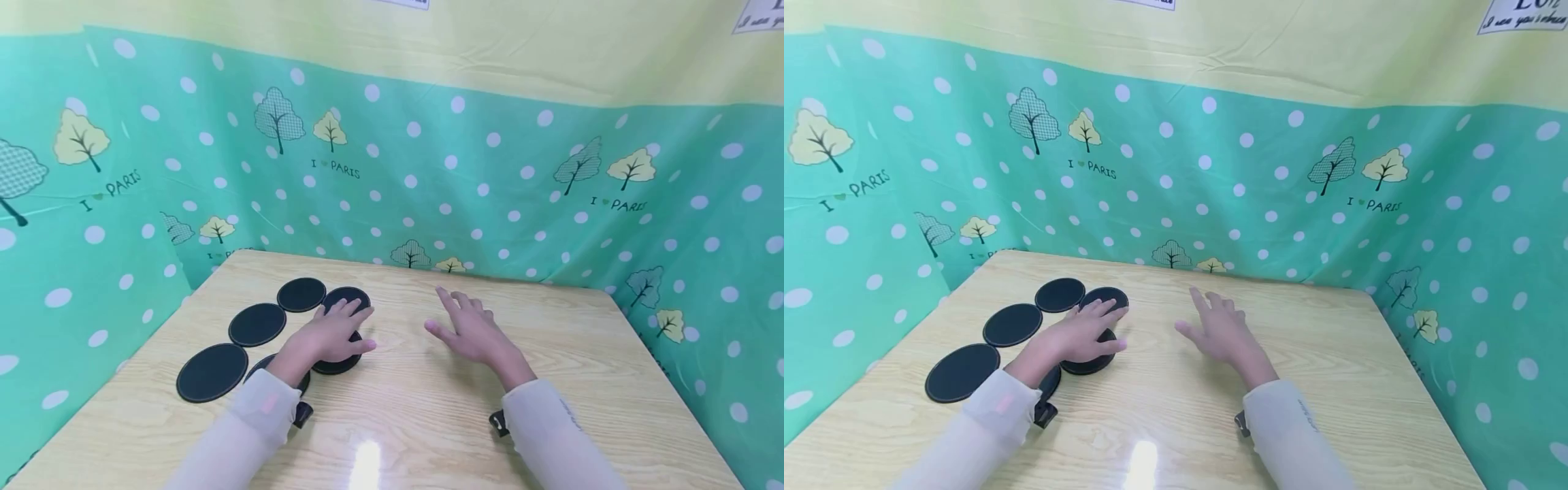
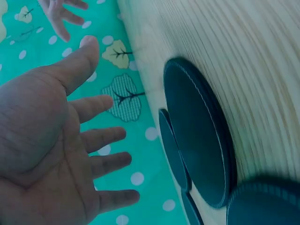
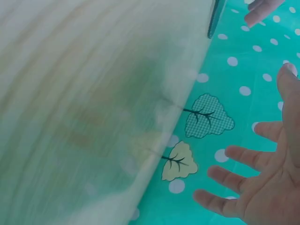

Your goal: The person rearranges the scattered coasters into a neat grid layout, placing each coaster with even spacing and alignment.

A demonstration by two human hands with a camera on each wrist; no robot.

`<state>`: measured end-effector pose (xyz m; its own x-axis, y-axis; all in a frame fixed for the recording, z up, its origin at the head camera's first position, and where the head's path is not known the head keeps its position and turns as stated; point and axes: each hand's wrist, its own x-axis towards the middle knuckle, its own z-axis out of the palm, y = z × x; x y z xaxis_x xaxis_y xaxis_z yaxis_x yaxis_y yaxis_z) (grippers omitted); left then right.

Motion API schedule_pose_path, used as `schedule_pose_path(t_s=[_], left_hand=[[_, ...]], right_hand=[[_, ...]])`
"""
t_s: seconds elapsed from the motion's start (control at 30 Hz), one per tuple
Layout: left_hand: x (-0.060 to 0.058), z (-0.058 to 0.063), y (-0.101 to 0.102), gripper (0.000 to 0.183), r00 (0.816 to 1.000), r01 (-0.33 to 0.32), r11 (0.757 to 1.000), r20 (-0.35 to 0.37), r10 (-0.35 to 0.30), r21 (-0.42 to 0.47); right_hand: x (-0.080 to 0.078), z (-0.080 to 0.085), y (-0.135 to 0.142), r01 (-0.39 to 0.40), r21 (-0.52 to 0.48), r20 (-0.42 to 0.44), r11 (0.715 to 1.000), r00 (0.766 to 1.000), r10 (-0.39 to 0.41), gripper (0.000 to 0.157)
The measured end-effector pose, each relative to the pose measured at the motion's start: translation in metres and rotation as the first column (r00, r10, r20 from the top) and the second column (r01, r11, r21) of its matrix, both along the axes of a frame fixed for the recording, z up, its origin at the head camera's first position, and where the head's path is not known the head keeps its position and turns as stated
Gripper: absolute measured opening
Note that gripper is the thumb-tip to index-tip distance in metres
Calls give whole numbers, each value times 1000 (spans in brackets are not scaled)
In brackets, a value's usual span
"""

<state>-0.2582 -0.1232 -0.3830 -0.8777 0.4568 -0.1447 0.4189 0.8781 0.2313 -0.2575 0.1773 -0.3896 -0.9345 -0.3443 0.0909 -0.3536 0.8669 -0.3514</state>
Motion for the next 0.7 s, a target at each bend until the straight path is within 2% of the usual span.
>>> schedule_pose_path(t_s=[0.23,0.47,0.7], left_hand=[[-4,2,-20,72,998,-12,999,-55,11,-32],[-8,7,-47,69,997,-43,998,-63,40,-45],[-12,4,-68,65,997,-49,999,-58,48,-6]], right_hand=[[-5,7,-16,-44,5,4,999,999,44,84],[-11,9,-31,-75,15,-13,997,997,75,81],[-17,7,-46,-114,35,-42,993,992,115,80]])
